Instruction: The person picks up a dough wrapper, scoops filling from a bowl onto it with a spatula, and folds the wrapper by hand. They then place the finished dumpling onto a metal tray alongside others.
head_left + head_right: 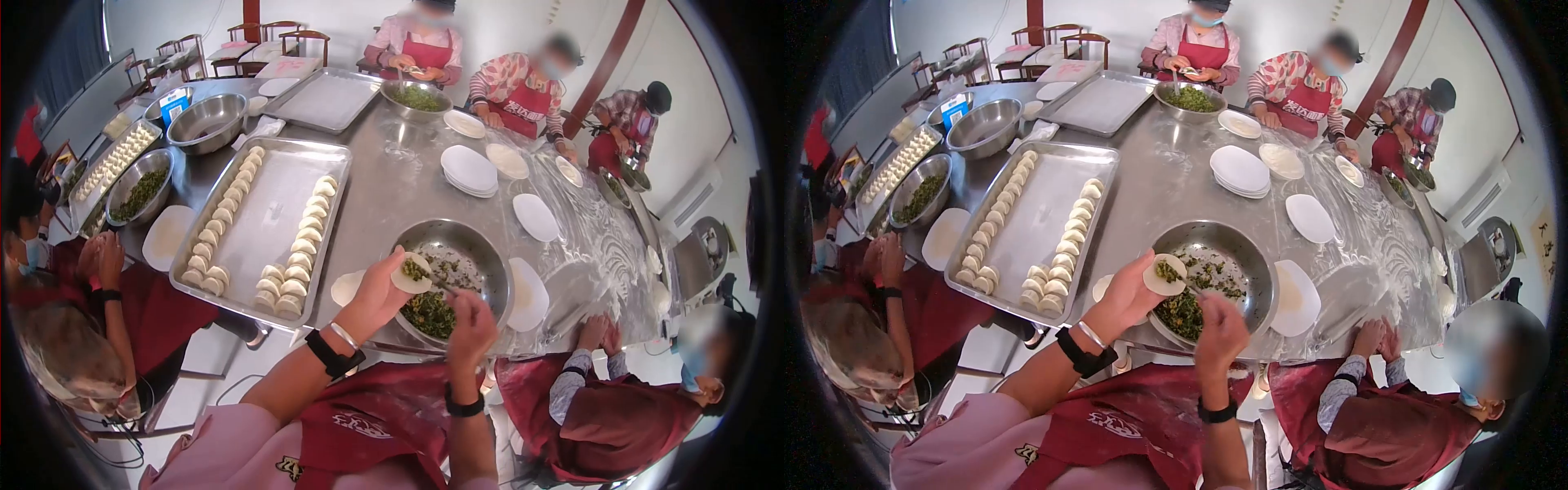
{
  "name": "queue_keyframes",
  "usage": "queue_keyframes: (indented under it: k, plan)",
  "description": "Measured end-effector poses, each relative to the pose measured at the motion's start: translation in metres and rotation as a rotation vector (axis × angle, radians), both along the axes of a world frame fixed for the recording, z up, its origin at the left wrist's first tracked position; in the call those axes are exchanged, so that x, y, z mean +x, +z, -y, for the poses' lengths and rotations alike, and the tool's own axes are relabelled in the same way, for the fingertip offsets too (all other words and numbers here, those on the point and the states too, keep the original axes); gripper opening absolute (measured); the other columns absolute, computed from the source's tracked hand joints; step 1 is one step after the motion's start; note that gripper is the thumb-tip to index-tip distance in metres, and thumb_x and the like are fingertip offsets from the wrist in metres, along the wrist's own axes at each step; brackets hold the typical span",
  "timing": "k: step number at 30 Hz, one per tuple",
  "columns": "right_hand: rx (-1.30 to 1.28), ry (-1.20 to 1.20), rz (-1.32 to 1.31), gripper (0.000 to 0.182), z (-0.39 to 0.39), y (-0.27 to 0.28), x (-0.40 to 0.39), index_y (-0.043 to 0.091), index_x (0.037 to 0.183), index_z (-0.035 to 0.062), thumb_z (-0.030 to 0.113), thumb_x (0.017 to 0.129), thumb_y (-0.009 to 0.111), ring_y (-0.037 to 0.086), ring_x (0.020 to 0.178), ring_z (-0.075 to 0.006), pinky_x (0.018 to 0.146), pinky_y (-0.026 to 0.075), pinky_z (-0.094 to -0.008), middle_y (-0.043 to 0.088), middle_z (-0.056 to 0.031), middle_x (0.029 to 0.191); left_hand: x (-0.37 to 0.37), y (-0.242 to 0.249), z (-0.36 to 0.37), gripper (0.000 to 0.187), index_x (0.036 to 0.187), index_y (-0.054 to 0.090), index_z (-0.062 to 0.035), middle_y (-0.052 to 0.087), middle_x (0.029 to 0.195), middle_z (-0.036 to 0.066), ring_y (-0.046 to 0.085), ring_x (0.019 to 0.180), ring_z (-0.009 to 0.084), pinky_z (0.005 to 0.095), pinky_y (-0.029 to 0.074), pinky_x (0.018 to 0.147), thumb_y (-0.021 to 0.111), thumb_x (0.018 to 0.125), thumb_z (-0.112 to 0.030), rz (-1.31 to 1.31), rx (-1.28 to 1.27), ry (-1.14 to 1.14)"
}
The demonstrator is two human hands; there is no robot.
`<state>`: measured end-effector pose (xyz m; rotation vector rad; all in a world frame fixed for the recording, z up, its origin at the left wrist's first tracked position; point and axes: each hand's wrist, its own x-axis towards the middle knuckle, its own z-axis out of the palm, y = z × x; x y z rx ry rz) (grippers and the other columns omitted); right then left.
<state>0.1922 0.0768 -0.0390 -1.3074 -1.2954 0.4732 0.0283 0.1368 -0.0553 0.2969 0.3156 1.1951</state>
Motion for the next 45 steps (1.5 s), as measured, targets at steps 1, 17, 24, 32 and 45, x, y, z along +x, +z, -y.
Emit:
queue_keyframes:
  k: [1,17,24,32,45]
  plan:
    - [0.163,0.001,0.302,0.011,0.007,-0.004,-0.004,0.071,0.098,-0.0016,0.003,0.092,0.063,0.072,0.089,-0.024,0.081,0.056,-0.0361,0.074,-0.0126,0.096,0.0,0.001,-0.001,0.033,0.125,0.05,-0.0006,0.06,0.122,0.014,0.058,0.116,0.0262,0.0429,0.046,0.103,0.044,0.106,-0.027,0.005,-0.017,0.013]
    - [-0.226,-0.114,-0.163,0.02,-0.085,-0.048,0.089,0.062,0.1,-0.0108,0.009,0.095,0.059,0.072,0.071,-0.0231,0.061,0.06,-0.0293,0.068,-0.0153,0.086,-0.034,-0.02,0.015,0.026,0.122,0.054,0.0057,0.066,0.114,0.012,0.063,0.106,0.0167,0.0331,0.049,0.096,0.051,0.098,-0.003,-0.275,0.147,0.105]
    - [-0.487,0.091,-0.417,0.022,-0.086,-0.045,0.054,0.057,0.107,-0.0131,0.004,0.094,0.056,0.072,0.072,-0.0298,0.062,0.063,-0.0328,0.066,-0.0206,0.087,-0.046,-0.009,0.022,0.024,0.118,0.058,0.0048,0.067,0.11,0.01,0.063,0.103,0.0146,0.0316,0.05,0.093,0.047,0.101,-0.009,-0.337,0.118,0.177]
    - [-0.486,0.079,-0.756,0.024,-0.074,-0.041,0.06,0.055,0.109,-0.0159,0.002,0.093,0.051,0.072,0.076,-0.0314,0.066,0.064,-0.0346,0.067,-0.0232,0.092,-0.051,-0.017,0.02,0.03,0.124,0.054,0.0009,0.063,0.119,0.01,0.061,0.11,0.0182,0.034,0.048,0.099,0.041,0.106,-0.02,-0.47,0.232,0.128]
    - [-0.122,0.071,-0.446,0.02,-0.01,0.015,0.016,0.064,0.107,-0.0091,0.007,0.096,0.06,0.072,0.084,-0.0297,0.078,0.061,-0.0359,0.07,-0.0209,0.094,-0.008,-0.006,0.01,0.035,0.128,0.049,0.0006,0.059,0.125,0.015,0.058,0.117,0.0261,0.0419,0.046,0.105,0.041,0.107,-0.026,-0.111,0.094,0.007]
